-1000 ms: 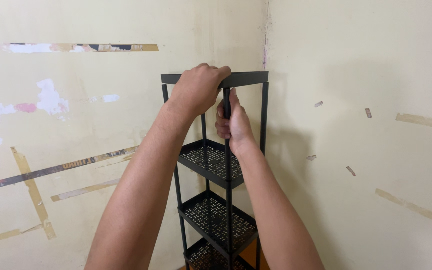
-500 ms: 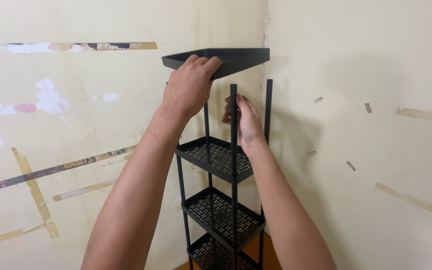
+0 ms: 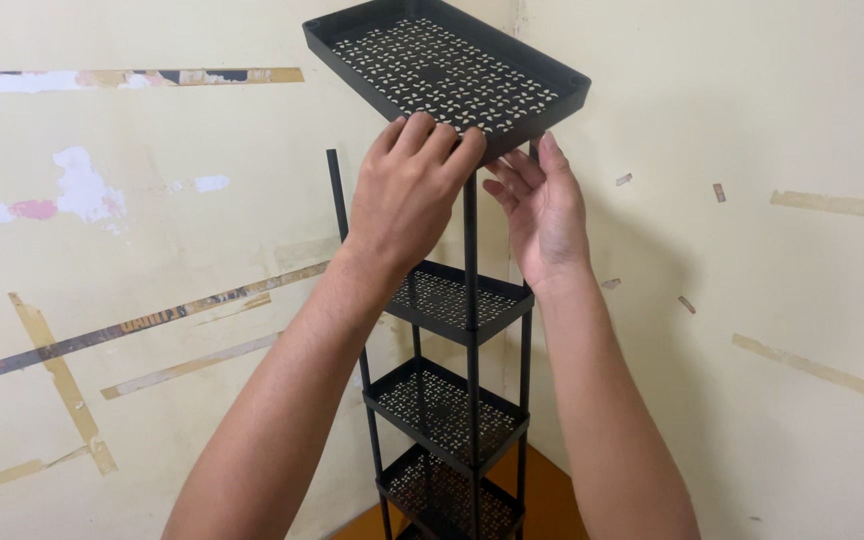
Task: The person assembles a black metal corner shelf by hand, attaching the top frame and inserting perforated shelves into the vertical supports. The person removes the top frame, places a shelf on a nearby table, then reattaches the frame to the uprights.
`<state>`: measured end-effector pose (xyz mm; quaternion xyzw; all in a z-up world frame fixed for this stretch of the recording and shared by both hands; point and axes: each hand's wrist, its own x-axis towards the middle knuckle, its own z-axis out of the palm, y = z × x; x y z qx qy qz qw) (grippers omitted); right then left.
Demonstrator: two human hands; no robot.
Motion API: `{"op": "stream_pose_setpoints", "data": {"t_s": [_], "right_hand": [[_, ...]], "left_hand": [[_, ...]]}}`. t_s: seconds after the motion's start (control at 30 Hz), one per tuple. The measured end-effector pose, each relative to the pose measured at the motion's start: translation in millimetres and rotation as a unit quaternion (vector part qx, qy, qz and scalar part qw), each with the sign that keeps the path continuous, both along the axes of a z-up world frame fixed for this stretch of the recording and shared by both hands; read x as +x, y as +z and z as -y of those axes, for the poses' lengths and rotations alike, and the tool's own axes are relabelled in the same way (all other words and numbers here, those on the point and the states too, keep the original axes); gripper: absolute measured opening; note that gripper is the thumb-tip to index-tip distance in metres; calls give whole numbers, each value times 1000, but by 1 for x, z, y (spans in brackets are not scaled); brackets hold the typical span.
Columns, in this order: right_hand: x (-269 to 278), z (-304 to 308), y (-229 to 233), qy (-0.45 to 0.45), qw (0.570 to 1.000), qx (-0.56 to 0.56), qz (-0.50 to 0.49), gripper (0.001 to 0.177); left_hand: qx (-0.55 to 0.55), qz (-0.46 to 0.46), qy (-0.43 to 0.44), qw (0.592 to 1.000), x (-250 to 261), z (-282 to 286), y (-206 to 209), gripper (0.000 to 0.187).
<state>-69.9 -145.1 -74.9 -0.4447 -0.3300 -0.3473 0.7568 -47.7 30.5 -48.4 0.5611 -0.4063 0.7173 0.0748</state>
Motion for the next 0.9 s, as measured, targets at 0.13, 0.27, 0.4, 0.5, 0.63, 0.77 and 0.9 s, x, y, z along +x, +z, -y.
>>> {"op": "stream_pose_setpoints", "data": {"t_s": [0.13,0.27,0.4,0.5,0.63,0.77,0.9], "right_hand": [[-13,-13,-6,3,1000,-1,13,37],[-23,-21,-17,13,999,36,26,30],[-36,-19,-32,-12,998,63,25,33],[-48,-17,-44,-33,997,61,25,36],[-71,-17,-67,-60,995,77,25,43],[-96,-16,-93,-93,992,83,16,49],[-123,-13,-115,-115,988,107,-6,55]], "left_hand": [[10,31,-1,999,-9,-3,-16,27],[65,17,-69,995,-14,-17,-25,35],[92,-36,-200,975,-16,-35,-36,59],[-18,-117,-301,946,-15,-37,-45,62],[-98,-365,-455,807,-2,-21,-43,50],[-75,-526,-590,608,7,6,-52,57],[-58,-573,-674,462,4,31,-66,58]]}}
